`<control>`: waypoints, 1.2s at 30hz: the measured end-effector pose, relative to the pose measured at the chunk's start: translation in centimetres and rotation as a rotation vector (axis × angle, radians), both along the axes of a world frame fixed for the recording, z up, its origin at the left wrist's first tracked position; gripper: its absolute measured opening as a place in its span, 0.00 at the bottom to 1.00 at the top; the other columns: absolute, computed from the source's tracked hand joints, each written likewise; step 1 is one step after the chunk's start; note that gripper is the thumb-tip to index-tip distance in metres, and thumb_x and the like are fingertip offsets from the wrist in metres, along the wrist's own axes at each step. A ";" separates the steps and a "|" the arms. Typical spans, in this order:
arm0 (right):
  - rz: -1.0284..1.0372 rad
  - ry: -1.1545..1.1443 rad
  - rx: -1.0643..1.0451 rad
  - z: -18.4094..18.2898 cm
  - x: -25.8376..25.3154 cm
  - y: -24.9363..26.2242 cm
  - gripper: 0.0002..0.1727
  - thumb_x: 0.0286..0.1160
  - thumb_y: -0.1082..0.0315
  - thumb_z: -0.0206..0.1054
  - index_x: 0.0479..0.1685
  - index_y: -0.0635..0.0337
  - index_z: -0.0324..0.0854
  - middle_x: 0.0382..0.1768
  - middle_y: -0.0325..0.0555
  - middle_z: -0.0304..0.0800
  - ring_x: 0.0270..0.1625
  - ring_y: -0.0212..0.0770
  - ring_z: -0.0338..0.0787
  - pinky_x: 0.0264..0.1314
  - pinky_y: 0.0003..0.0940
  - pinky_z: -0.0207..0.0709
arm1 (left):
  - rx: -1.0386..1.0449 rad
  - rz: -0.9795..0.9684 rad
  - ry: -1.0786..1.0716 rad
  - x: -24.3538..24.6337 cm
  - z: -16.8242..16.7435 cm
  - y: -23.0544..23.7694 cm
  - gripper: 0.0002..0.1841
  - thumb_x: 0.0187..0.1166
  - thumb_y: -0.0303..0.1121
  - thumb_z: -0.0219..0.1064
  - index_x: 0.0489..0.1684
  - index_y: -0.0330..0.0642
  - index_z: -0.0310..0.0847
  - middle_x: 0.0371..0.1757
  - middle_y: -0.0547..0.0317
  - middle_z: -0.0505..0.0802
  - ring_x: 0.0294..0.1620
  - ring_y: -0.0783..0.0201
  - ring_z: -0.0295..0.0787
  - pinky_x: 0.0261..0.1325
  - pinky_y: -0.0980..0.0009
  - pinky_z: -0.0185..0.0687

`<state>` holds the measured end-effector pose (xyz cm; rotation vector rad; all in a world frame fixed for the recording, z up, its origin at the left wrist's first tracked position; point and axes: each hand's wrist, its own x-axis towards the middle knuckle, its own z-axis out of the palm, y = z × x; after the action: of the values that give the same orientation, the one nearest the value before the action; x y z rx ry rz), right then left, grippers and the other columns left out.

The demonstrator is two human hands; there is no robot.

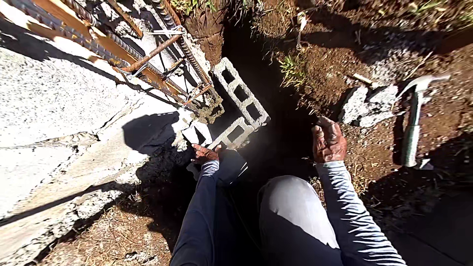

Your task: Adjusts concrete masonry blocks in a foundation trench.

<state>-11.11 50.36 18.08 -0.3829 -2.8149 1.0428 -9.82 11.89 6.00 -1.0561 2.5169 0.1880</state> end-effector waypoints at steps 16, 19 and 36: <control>-0.673 -0.708 0.344 -6.5 19.5 2.5 0.66 0.73 0.20 0.49 0.97 0.65 0.31 0.96 0.67 0.34 0.96 0.68 0.44 0.89 0.69 0.54 | 0.322 -0.123 -0.089 5.0 7.4 -2.9 0.64 0.73 0.63 0.72 0.94 0.27 0.30 0.87 0.22 0.64 0.86 0.32 0.67 0.84 0.40 0.66; -0.672 -0.693 0.372 -7.0 19.7 2.7 0.67 0.70 0.19 0.47 0.96 0.67 0.31 0.96 0.67 0.34 0.96 0.67 0.44 0.89 0.69 0.53 | 0.409 -0.189 -0.262 6.7 9.4 -3.8 0.62 0.77 0.64 0.68 0.91 0.22 0.31 0.81 0.19 0.72 0.80 0.33 0.76 0.82 0.42 0.71; -0.731 -1.002 -0.018 4.0 14.0 6.0 0.57 0.78 0.29 0.58 0.97 0.59 0.42 0.96 0.64 0.39 0.95 0.71 0.45 0.88 0.77 0.45 | 0.491 -0.116 -0.641 16.8 24.5 -11.7 0.42 0.91 0.63 0.41 0.68 0.29 0.83 0.66 0.27 0.88 0.74 0.33 0.82 0.78 0.34 0.71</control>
<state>2.92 56.33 22.13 -2.2367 -2.8276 0.8006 7.02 0.17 30.45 -0.6347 1.8139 0.3482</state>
